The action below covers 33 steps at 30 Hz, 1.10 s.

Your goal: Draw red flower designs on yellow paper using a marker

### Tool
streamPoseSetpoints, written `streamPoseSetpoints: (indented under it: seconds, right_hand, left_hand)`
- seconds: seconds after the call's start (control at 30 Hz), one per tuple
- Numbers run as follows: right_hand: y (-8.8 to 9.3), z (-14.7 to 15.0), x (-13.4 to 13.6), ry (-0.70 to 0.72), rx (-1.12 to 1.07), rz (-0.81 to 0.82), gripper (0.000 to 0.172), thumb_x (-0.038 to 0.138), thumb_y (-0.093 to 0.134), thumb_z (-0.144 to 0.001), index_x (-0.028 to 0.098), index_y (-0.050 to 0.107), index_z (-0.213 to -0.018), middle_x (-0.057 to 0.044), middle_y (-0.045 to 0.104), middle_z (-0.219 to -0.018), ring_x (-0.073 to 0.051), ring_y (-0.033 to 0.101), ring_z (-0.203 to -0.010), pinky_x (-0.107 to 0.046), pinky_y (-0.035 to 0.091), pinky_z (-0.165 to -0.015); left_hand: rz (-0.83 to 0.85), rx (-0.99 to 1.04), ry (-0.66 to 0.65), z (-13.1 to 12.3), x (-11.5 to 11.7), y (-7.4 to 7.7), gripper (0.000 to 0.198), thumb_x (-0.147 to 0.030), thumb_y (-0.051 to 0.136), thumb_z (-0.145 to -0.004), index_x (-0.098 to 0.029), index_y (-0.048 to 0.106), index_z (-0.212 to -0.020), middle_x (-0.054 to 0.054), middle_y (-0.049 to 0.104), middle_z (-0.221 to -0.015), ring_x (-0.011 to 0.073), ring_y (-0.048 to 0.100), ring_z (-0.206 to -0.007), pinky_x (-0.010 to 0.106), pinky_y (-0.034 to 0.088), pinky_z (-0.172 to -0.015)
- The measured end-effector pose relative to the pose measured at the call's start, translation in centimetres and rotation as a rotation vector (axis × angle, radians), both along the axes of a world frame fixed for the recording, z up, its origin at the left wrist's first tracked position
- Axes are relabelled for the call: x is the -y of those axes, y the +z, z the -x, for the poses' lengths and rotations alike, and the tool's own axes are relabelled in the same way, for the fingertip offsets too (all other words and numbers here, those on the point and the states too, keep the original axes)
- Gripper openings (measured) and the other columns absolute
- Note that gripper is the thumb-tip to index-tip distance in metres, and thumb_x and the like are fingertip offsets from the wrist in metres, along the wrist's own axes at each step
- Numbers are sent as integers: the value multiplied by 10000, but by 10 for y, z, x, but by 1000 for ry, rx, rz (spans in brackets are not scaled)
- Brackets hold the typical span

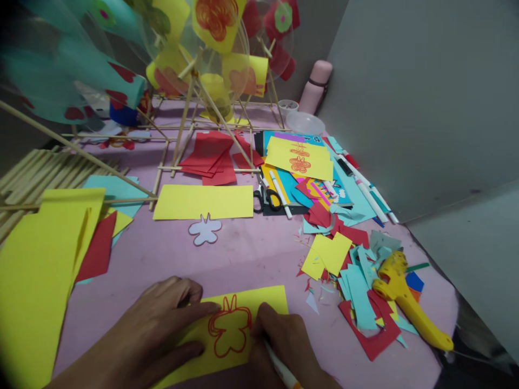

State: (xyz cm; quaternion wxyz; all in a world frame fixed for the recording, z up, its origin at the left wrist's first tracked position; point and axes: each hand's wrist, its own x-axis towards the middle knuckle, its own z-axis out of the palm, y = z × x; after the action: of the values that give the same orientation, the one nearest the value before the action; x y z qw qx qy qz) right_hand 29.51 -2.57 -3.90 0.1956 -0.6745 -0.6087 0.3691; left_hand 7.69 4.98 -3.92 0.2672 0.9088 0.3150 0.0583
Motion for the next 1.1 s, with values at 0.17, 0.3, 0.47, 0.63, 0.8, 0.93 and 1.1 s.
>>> streamPoseSetpoints:
  seconds: [0.17,0.3,0.47,0.63,0.8,0.93,1.1]
  right_hand:
    - [1,1,1,17,-19,-58,96,182,356,-645,239,294,-599,47,506,-466,-116,498,-423,-198,313,-436]
    - [3,3,0,-4,-26,-40,107,170,355,-644,237,291,-591,41,525,-471,-117,520,-432,-194,312,-432]
    - [2,4,0,16,-34,-41,105,157,355,-646,235,304,-599,39,558,-482,-117,544,-442,-189,333,-446]
    - [-1,4,0,24,-49,-24,132,130,365,-626,234,287,-600,35,591,-506,-119,564,-459,-178,341,-443]
    - [-3,2,0,76,-43,-21,97,159,377,-626,234,318,-608,40,565,-503,-114,533,-442,-190,321,-436]
    - [-3,2,-1,93,-88,-10,72,192,383,-630,236,330,-613,40,536,-498,-116,509,-438,-201,316,-439]
    - [-2,5,-1,104,-130,-9,81,188,390,-641,237,328,-625,36,544,-517,-116,511,-453,-197,339,-451]
  left_hand:
    - [11,3,5,0,0,0,331,-252,619,-812,-334,532,-1120,1,516,-924,197,471,-820,308,324,-665]
    - [20,0,5,1,1,-1,336,-245,623,-808,-335,527,-1117,2,507,-919,205,471,-815,319,317,-665]
    - [9,0,3,2,2,-3,334,-255,620,-811,-331,520,-1119,4,504,-922,205,465,-820,325,318,-671]
    - [10,-13,0,1,1,-1,308,-262,611,-823,-325,523,-1111,4,506,-925,199,465,-821,318,320,-671]
    - [-2,1,4,0,1,-2,314,-270,616,-814,-330,530,-1110,1,509,-918,200,469,-811,311,318,-661]
    - [0,-7,3,1,1,-2,314,-273,622,-810,-331,534,-1106,0,510,-913,197,467,-805,308,316,-656]
    - [-5,-7,-3,0,1,-1,300,-270,605,-821,-324,528,-1106,6,506,-917,198,463,-808,311,321,-658]
